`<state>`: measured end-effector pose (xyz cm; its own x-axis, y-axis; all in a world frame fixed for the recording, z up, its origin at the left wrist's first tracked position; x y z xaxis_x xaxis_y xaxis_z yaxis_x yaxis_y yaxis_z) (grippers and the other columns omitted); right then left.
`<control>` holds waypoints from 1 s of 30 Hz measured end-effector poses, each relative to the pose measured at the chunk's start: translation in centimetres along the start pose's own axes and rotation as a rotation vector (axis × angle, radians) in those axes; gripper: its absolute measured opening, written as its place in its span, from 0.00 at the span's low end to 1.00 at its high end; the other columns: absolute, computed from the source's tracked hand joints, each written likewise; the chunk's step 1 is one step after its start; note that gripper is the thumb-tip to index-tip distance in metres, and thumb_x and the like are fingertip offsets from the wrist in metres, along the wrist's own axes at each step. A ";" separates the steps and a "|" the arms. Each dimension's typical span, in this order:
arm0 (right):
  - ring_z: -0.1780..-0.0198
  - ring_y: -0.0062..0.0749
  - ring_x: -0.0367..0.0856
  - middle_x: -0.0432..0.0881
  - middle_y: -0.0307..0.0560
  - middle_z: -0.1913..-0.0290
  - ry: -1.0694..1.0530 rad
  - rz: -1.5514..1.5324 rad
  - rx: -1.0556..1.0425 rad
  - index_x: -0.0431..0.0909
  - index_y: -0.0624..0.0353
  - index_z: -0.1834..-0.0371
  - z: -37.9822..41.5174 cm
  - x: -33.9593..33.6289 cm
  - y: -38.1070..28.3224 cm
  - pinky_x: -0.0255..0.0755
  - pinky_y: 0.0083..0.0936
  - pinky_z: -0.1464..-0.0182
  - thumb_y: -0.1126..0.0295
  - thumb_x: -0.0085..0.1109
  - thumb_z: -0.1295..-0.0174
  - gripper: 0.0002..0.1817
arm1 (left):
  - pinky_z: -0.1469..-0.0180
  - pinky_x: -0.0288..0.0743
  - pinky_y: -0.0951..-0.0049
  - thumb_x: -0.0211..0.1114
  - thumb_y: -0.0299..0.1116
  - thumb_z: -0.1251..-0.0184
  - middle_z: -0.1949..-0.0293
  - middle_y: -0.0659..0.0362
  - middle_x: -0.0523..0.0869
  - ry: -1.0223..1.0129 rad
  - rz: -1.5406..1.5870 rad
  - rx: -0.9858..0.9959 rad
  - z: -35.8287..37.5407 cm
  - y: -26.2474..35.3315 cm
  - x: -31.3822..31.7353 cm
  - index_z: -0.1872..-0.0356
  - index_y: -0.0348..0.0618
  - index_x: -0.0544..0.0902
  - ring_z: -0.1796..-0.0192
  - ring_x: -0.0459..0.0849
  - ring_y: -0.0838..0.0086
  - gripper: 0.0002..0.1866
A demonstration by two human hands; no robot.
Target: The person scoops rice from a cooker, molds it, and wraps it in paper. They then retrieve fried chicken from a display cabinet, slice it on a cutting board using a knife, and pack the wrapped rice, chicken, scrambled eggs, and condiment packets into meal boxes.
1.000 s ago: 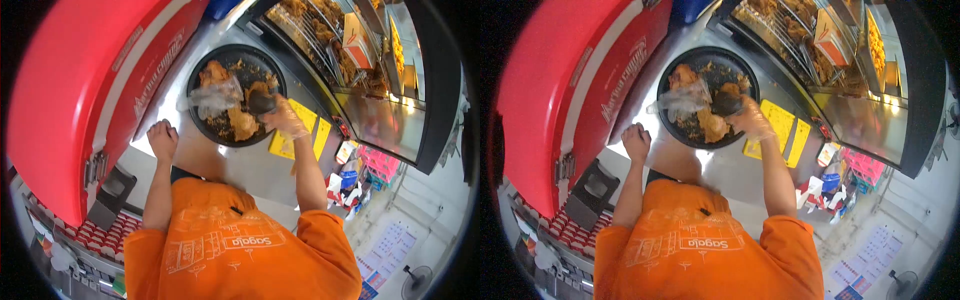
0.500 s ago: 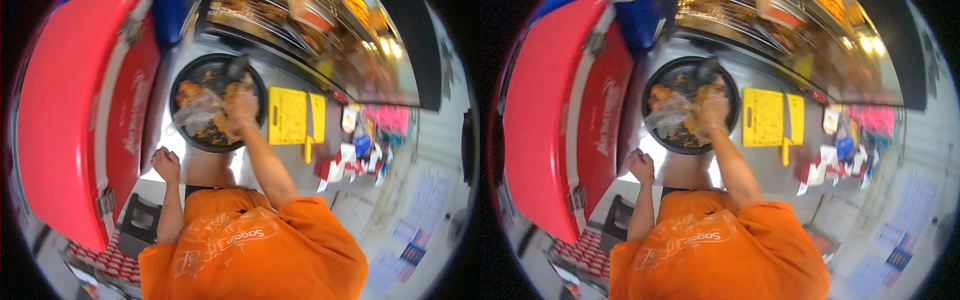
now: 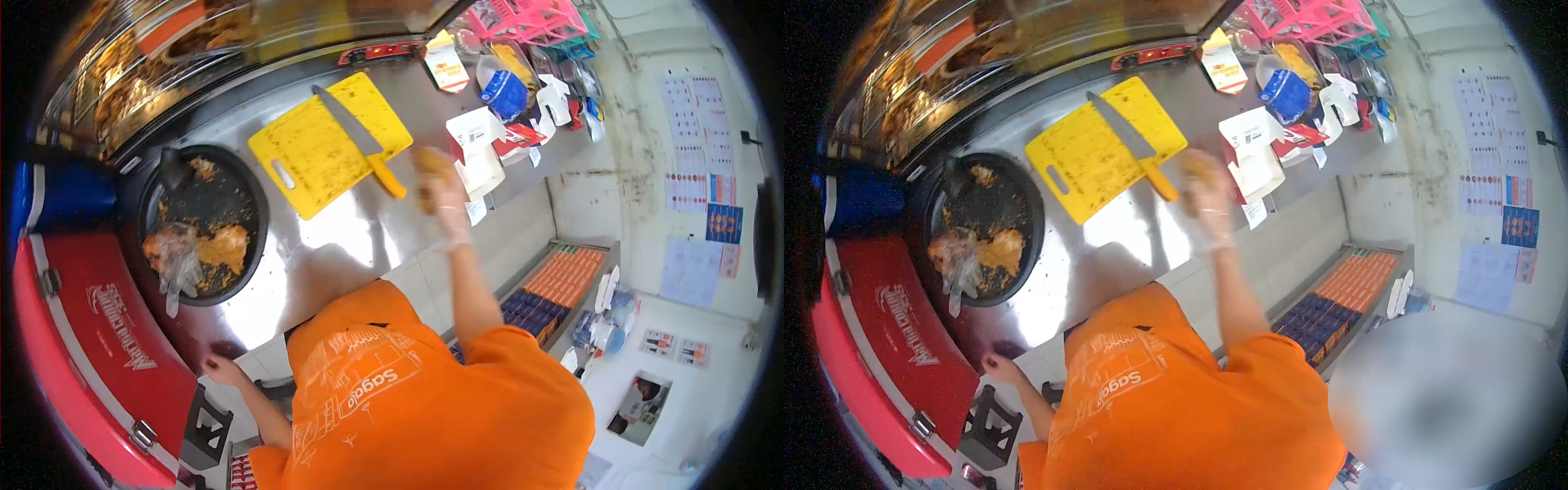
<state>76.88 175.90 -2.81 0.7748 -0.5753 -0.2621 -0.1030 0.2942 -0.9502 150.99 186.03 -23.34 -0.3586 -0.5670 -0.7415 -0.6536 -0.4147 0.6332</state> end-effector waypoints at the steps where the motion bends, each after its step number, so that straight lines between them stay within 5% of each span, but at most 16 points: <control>1: 0.62 0.22 0.81 0.84 0.42 0.51 0.096 0.042 -0.007 0.77 0.57 0.38 -2.1 -5.7 2.4 0.78 0.24 0.65 0.71 0.59 0.37 0.22 | 0.60 0.76 0.63 0.61 0.33 0.28 0.69 0.50 0.84 -0.045 -0.065 -0.012 1.8 -0.8 -0.7 0.59 0.33 0.83 0.67 0.80 0.64 0.11; 4: 0.65 0.27 0.82 0.85 0.42 0.55 0.330 0.218 0.141 0.77 0.56 0.41 -7.7 -20.5 9.1 0.80 0.29 0.62 0.72 0.62 0.43 0.23 | 0.66 0.72 0.66 0.59 0.31 0.29 0.74 0.55 0.80 -0.289 -0.074 -0.012 8.0 -0.1 -0.7 0.61 0.34 0.83 0.72 0.77 0.70 0.09; 7: 0.63 0.31 0.84 0.86 0.45 0.59 0.083 0.815 -0.279 0.78 0.58 0.43 -13.5 -22.2 13.4 0.81 0.32 0.58 0.70 0.63 0.43 0.22 | 0.71 0.68 0.68 0.59 0.30 0.30 0.77 0.59 0.77 -0.544 -0.089 -0.049 14.0 2.7 0.5 0.62 0.36 0.82 0.75 0.72 0.74 0.08; 10: 0.62 0.32 0.84 0.86 0.49 0.60 0.064 0.684 0.056 0.80 0.60 0.46 -14.2 -22.0 16.2 0.80 0.31 0.57 0.69 0.63 0.44 0.21 | 0.72 0.68 0.68 0.60 0.29 0.32 0.78 0.61 0.77 -0.603 -0.120 -0.041 16.0 4.5 0.9 0.63 0.38 0.82 0.76 0.72 0.75 0.06; 13: 0.49 0.48 0.86 0.86 0.60 0.52 -0.155 0.024 0.375 0.79 0.62 0.41 -14.9 -22.3 21.8 0.78 0.36 0.45 0.63 0.66 0.45 0.27 | 0.69 0.70 0.70 0.60 0.28 0.32 0.77 0.61 0.79 -0.611 -0.119 -0.098 16.5 4.3 1.3 0.62 0.37 0.83 0.75 0.74 0.75 0.06; 16: 0.47 0.47 0.85 0.85 0.58 0.48 -0.134 0.600 0.076 0.79 0.61 0.40 -14.8 -20.6 16.8 0.78 0.36 0.45 0.63 0.66 0.44 0.27 | 0.67 0.72 0.72 0.60 0.27 0.32 0.74 0.61 0.80 -0.671 -0.028 -0.193 17.1 1.5 2.6 0.61 0.37 0.83 0.72 0.75 0.76 0.06; 17: 0.45 0.48 0.84 0.84 0.57 0.44 -0.155 0.883 -0.341 0.80 0.62 0.43 -14.4 -18.1 14.2 0.78 0.39 0.45 0.62 0.66 0.42 0.25 | 0.66 0.73 0.72 0.60 0.26 0.31 0.74 0.62 0.81 -0.677 0.032 -0.287 17.8 -1.1 3.1 0.60 0.36 0.83 0.71 0.76 0.77 0.06; 18: 0.51 0.56 0.80 0.83 0.57 0.53 -0.170 1.141 -0.356 0.79 0.60 0.47 -14.8 -18.5 17.2 0.74 0.42 0.46 0.67 0.60 0.38 0.17 | 0.66 0.72 0.73 0.60 0.26 0.31 0.73 0.62 0.80 -0.660 0.071 -0.259 19.0 -2.2 3.4 0.60 0.36 0.83 0.70 0.76 0.77 0.06; 19: 0.49 0.51 0.80 0.83 0.55 0.52 -0.154 1.150 -0.082 0.79 0.61 0.50 -15.0 -18.4 18.1 0.74 0.42 0.46 0.67 0.56 0.34 0.14 | 0.66 0.72 0.73 0.59 0.25 0.30 0.73 0.62 0.80 -0.619 0.098 -0.233 18.7 -3.0 2.7 0.59 0.36 0.83 0.69 0.76 0.78 0.06; 20: 0.52 0.44 0.81 0.84 0.52 0.54 -0.127 0.768 -0.604 0.77 0.63 0.48 -12.5 -17.1 14.9 0.74 0.39 0.47 0.65 0.51 0.29 0.14 | 0.65 0.74 0.73 0.60 0.24 0.30 0.72 0.61 0.81 -0.616 0.193 -0.345 19.3 -0.7 1.8 0.58 0.39 0.84 0.68 0.77 0.78 0.06; 21: 0.50 0.41 0.82 0.85 0.52 0.53 -0.059 0.736 -0.467 0.79 0.63 0.48 -10.4 -12.8 10.6 0.75 0.37 0.47 0.63 0.52 0.28 0.15 | 0.65 0.74 0.73 0.61 0.24 0.31 0.73 0.64 0.81 -0.656 0.000 -0.447 18.9 3.9 0.5 0.57 0.42 0.85 0.69 0.77 0.78 0.07; 23: 0.47 0.35 0.83 0.86 0.51 0.51 0.087 0.648 -0.198 0.82 0.64 0.48 -5.7 -3.6 1.2 0.76 0.32 0.46 0.61 0.54 0.26 0.17 | 0.69 0.73 0.71 0.64 0.27 0.33 0.79 0.62 0.81 -0.472 -0.094 -0.145 18.9 3.4 -0.3 0.59 0.42 0.86 0.74 0.76 0.79 0.05; 25: 0.35 0.48 0.76 0.81 0.57 0.40 -0.419 0.564 -0.013 0.79 0.63 0.41 1.4 11.9 -3.2 0.66 0.43 0.31 0.64 0.63 0.35 0.22 | 0.69 0.74 0.70 0.65 0.28 0.33 0.80 0.58 0.81 -0.531 0.032 -0.378 21.2 -0.4 0.8 0.60 0.42 0.87 0.75 0.77 0.78 0.05; 26: 0.37 0.52 0.78 0.82 0.61 0.41 -0.585 0.525 -0.468 0.76 0.64 0.37 5.3 19.1 -5.1 0.69 0.44 0.32 0.62 0.66 0.37 0.27 | 0.69 0.74 0.70 0.64 0.28 0.33 0.80 0.59 0.81 -0.536 0.061 -0.419 21.6 -1.6 1.2 0.60 0.41 0.86 0.75 0.77 0.78 0.05; 27: 0.37 0.56 0.77 0.80 0.63 0.40 -0.648 0.581 -0.700 0.76 0.61 0.36 8.1 26.1 -3.3 0.68 0.46 0.31 0.59 0.69 0.39 0.30 | 0.70 0.73 0.71 0.64 0.27 0.33 0.80 0.60 0.81 -0.554 0.093 -0.460 22.6 -2.5 1.3 0.60 0.40 0.86 0.75 0.77 0.79 0.06; 30: 0.37 0.63 0.76 0.77 0.64 0.38 -0.856 1.014 -0.605 0.64 0.50 0.24 12.4 40.5 -2.4 0.76 0.51 0.40 0.60 0.73 0.44 0.43 | 0.71 0.72 0.72 0.64 0.27 0.33 0.79 0.63 0.80 -0.566 0.150 -0.538 22.6 -2.0 0.1 0.59 0.39 0.86 0.75 0.76 0.80 0.06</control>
<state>116.22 161.34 -9.02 0.3157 0.3639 -0.8763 -0.8942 -0.1949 -0.4031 137.15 202.87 -29.69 -0.7960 -0.2562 -0.5483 -0.2114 -0.7313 0.6485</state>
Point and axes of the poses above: each hand's wrist, its own z-axis away from the middle knuckle, its own x-axis out of the palm, y = z × x, the point moved 10 cm from there along -z, towards the middle knuckle
